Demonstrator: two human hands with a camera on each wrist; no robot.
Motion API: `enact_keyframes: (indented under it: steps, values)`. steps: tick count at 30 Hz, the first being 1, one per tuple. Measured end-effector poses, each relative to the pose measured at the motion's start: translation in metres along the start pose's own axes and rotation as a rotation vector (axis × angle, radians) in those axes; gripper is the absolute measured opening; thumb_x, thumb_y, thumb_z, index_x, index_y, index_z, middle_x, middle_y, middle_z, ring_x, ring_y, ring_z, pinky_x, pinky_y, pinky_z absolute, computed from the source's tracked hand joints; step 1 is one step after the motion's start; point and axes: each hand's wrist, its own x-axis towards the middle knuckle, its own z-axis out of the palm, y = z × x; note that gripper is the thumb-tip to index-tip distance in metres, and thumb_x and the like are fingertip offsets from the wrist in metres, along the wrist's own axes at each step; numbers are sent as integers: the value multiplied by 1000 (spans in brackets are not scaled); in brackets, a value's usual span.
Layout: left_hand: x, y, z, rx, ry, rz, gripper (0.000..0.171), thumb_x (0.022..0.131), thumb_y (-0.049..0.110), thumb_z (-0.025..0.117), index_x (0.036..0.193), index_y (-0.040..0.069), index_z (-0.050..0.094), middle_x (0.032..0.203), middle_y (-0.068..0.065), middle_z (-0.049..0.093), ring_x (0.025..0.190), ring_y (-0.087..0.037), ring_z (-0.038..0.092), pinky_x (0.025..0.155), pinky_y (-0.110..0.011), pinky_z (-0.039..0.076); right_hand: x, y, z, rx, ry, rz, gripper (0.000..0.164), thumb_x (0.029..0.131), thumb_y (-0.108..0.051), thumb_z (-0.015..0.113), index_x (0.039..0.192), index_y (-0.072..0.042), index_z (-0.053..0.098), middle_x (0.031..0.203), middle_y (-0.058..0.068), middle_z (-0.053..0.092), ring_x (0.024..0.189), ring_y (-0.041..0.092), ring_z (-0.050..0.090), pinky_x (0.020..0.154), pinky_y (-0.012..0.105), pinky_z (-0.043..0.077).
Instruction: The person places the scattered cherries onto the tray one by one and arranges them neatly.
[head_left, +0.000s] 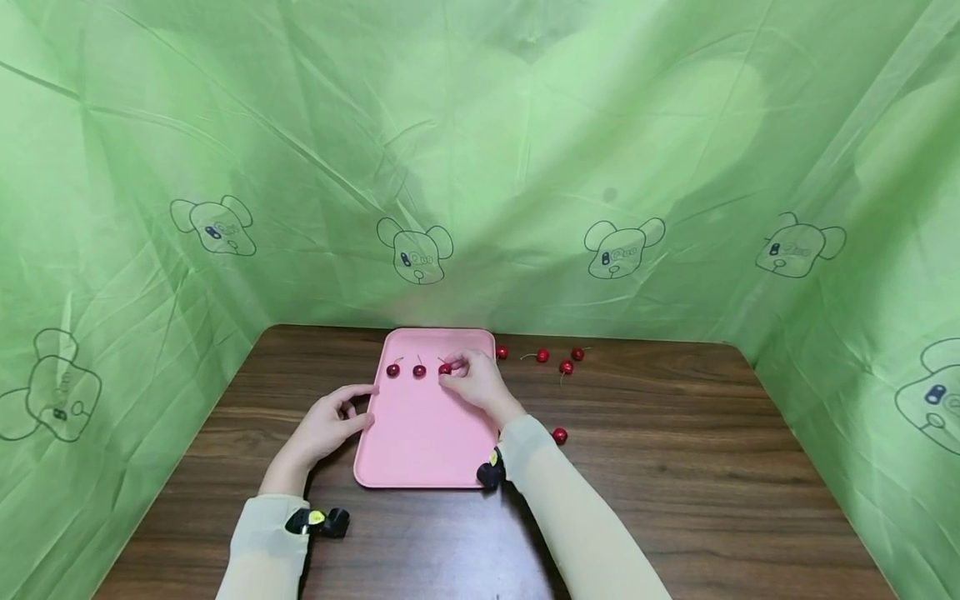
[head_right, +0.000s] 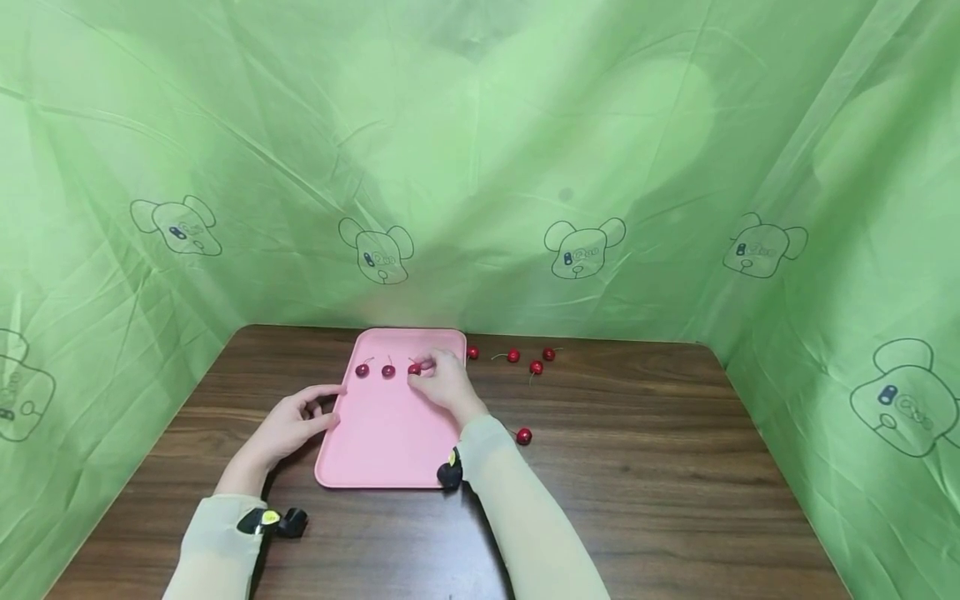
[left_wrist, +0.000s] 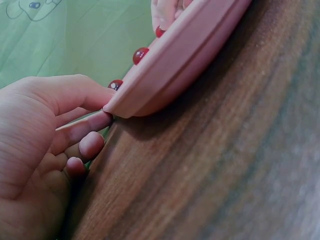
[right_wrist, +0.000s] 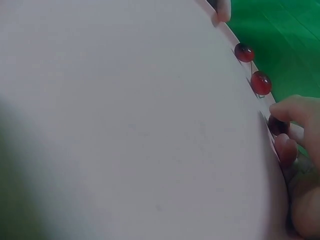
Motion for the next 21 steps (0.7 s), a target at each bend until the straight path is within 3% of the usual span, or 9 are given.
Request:
enact_keyframes:
  steps: [7, 12, 14, 21]
  values:
    - [0, -2, 1, -8, 2, 12, 48, 94, 6, 84, 140, 9, 72, 89, -7, 62, 76, -16, 57, 67, -27, 47, -3, -3, -4, 103, 11, 51, 48, 92, -19, 88, 133, -3, 67, 116, 10, 71, 97, 18, 67, 92, 36, 57]
    - [0, -2, 0, -13, 1, 10, 48, 93, 6, 84, 140, 9, 72, 89, -8, 62, 76, -16, 56, 66, -27, 48, -6, -10, -16, 189, 21, 24, 66, 94, -22, 89, 148, -4, 55, 122, 13, 68, 90, 20, 70, 73, 35, 63]
    - [0, -1, -1, -8, 1, 9, 48, 93, 7, 84, 140, 10, 72, 89, -7, 62, 76, -16, 57, 67, -27, 48, -7, -16, -24, 189, 23, -6, 67, 94, -22, 89, 148, -4, 55, 123, 13, 68, 90, 21, 71, 70, 36, 63]
    - [0, -2, 0, -11, 4, 9, 48, 93, 7, 84, 140, 9, 72, 91, -8, 62, 76, -16, 57, 67, -27, 48, -15, -44, -63, 156, 71, -101, 50, 95, -16, 86, 139, -7, 63, 124, 16, 71, 103, 26, 68, 93, 39, 57]
